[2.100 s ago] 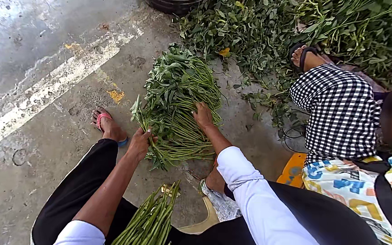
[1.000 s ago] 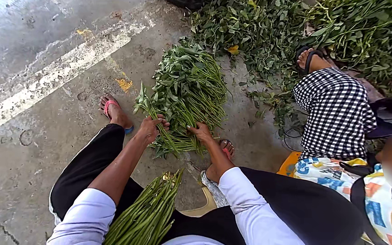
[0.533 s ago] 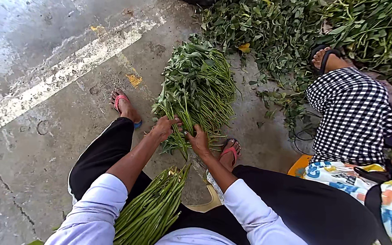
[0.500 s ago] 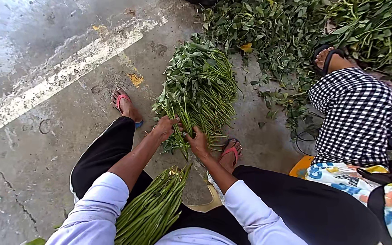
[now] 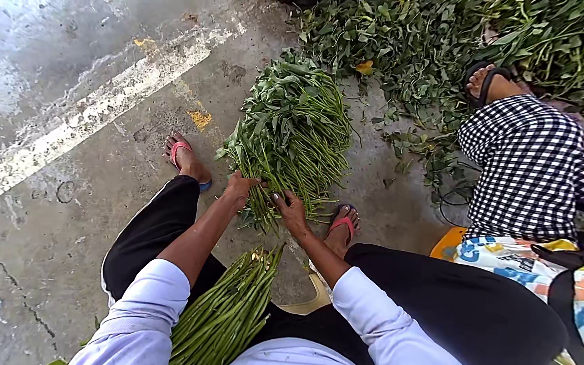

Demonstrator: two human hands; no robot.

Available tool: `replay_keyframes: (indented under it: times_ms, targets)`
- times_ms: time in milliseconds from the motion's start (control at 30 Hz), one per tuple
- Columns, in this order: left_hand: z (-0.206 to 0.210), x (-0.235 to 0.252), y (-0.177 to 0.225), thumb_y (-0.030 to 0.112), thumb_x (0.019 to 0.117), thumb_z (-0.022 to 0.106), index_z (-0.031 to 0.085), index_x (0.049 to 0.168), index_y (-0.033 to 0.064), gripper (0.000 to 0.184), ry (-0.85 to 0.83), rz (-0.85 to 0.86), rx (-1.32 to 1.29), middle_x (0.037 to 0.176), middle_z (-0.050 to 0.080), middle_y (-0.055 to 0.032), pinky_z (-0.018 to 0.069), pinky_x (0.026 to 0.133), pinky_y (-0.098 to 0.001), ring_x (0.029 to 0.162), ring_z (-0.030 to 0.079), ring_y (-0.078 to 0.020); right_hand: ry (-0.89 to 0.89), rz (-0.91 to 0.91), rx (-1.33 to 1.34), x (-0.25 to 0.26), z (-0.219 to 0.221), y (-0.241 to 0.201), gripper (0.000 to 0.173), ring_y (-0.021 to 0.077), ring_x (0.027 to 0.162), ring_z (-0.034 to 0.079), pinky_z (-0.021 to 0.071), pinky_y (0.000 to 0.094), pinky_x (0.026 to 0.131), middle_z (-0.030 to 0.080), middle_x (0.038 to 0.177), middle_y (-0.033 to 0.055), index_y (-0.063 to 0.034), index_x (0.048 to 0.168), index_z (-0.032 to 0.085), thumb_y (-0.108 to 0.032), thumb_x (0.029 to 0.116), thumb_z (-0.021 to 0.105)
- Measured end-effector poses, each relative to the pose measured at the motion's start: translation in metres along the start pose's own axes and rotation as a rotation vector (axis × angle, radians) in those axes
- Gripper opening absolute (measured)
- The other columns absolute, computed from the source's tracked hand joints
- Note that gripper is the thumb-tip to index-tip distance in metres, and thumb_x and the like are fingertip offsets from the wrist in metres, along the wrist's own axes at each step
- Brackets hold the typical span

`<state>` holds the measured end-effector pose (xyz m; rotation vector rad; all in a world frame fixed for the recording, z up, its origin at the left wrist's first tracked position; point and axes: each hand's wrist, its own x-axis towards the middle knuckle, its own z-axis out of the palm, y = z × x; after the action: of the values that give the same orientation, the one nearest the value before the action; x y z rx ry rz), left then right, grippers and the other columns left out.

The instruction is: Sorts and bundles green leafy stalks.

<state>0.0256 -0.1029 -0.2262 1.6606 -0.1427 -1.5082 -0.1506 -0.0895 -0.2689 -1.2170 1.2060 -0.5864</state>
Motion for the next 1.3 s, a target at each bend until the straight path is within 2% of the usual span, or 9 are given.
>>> replay_keyframes:
  times_ms: [133,233,333,467,600,667,1000,1167,1300]
  targets:
    - [-0.005,0.004,-0.002,-0.008,0.0966,0.06,0.043,0.141,-0.0008,0.048,0.026,-0.028,0.017,0.116,0.062,-0.0203,0.0608,0.076,-0.0394,0.086,0.069,-0.0251,0.093,0.001,0.072,0.012,-0.025,-0.017,0.024,0.0169,0.074,0.072,0.0628,0.0334,0.071,0.072,0.101,0.0125,0.0031,0.12,0.058,-0.016,0.1103,0.047]
    - [-0.005,0.003,-0.002,-0.009,0.0959,0.06,0.044,0.143,0.0002,0.05,0.023,-0.031,0.007,0.124,0.059,-0.021,0.0607,0.077,-0.0395,0.089,0.069,-0.0261,0.214,-0.017,-0.083,0.023,-0.044,-0.021,0.023,0.0118,0.054,0.057,0.0511,0.0296,0.054,0.07,0.089,0.0088,0.0,0.12,0.06,-0.018,0.1089,0.051]
    - [0.0,0.002,-0.004,-0.009,0.0955,0.059,0.042,0.143,0.0018,0.051,-0.024,-0.031,-0.002,0.123,0.06,-0.0196,0.0602,0.076,-0.0406,0.091,0.069,-0.0271,0.205,-0.023,-0.211,0.019,-0.044,-0.017,0.037,0.0197,0.057,0.053,0.0487,0.0385,0.057,0.065,0.084,0.0119,-0.0007,0.123,0.059,-0.032,0.1116,0.044]
    - [0.005,-0.006,-0.007,-0.004,0.0986,0.058,0.046,0.14,0.0033,0.044,-0.15,-0.024,0.04,0.122,0.063,-0.0162,0.058,0.084,-0.0402,0.1,0.068,-0.0245,0.045,-0.047,-0.253,0.005,-0.013,-0.012,0.042,0.0228,0.063,0.058,0.0517,0.0421,0.065,0.066,0.089,0.0149,0.002,0.126,0.06,-0.027,0.1137,0.032]
    - [0.005,-0.009,-0.007,0.019,0.1054,0.056,0.052,0.136,0.0057,0.033,-0.205,-0.027,0.036,0.117,0.068,-0.0111,0.0557,0.084,-0.0368,0.098,0.067,-0.0183,-0.079,-0.061,-0.455,-0.005,0.01,-0.022,0.039,0.038,0.108,0.067,0.0509,0.0579,0.096,0.068,0.116,0.0242,0.0043,0.128,0.063,-0.025,0.1111,0.043]
    - [0.003,-0.01,-0.008,0.013,0.1036,0.059,0.051,0.136,0.0053,0.035,-0.212,0.001,0.058,0.119,0.067,-0.0111,0.055,0.087,-0.0376,0.101,0.065,-0.0185,-0.092,-0.081,-0.488,-0.003,0.01,-0.022,0.039,0.038,0.115,0.065,0.049,0.0578,0.1,0.067,0.122,0.024,0.0039,0.129,0.065,-0.025,0.1103,0.046]
    - [-0.002,0.001,0.001,0.002,0.1002,0.06,0.052,0.129,0.0012,0.03,-0.076,0.047,0.004,0.102,0.07,-0.0127,0.0583,0.076,-0.0353,0.087,0.07,-0.0203,-0.048,-0.046,-0.153,-0.006,0.006,-0.001,0.033,0.0275,0.101,0.066,0.0535,0.0443,0.092,0.066,0.122,0.021,0.0033,0.128,0.066,-0.017,0.1093,0.048]
    - [-0.007,0.0,0.005,-0.003,0.0977,0.061,0.044,0.137,-0.0007,0.043,-0.121,0.051,0.038,0.109,0.072,-0.0176,0.06,0.084,-0.0372,0.093,0.074,-0.0238,-0.25,-0.005,-0.191,-0.006,0.007,0.004,0.032,0.0222,0.085,0.064,0.0531,0.0406,0.081,0.067,0.099,0.0173,0.0035,0.121,0.065,-0.019,0.1116,0.043]
    - [-0.012,-0.001,0.007,-0.006,0.0983,0.057,0.047,0.132,-0.0029,0.035,-0.069,0.065,0.085,0.099,0.07,-0.0157,0.0617,0.078,-0.0351,0.083,0.073,-0.0219,-0.254,-0.038,-0.328,0.011,-0.002,0.014,0.036,0.0334,0.12,0.061,0.0471,0.0505,0.105,0.064,0.128,0.0229,0.0022,0.125,0.069,-0.021,0.1107,0.045]
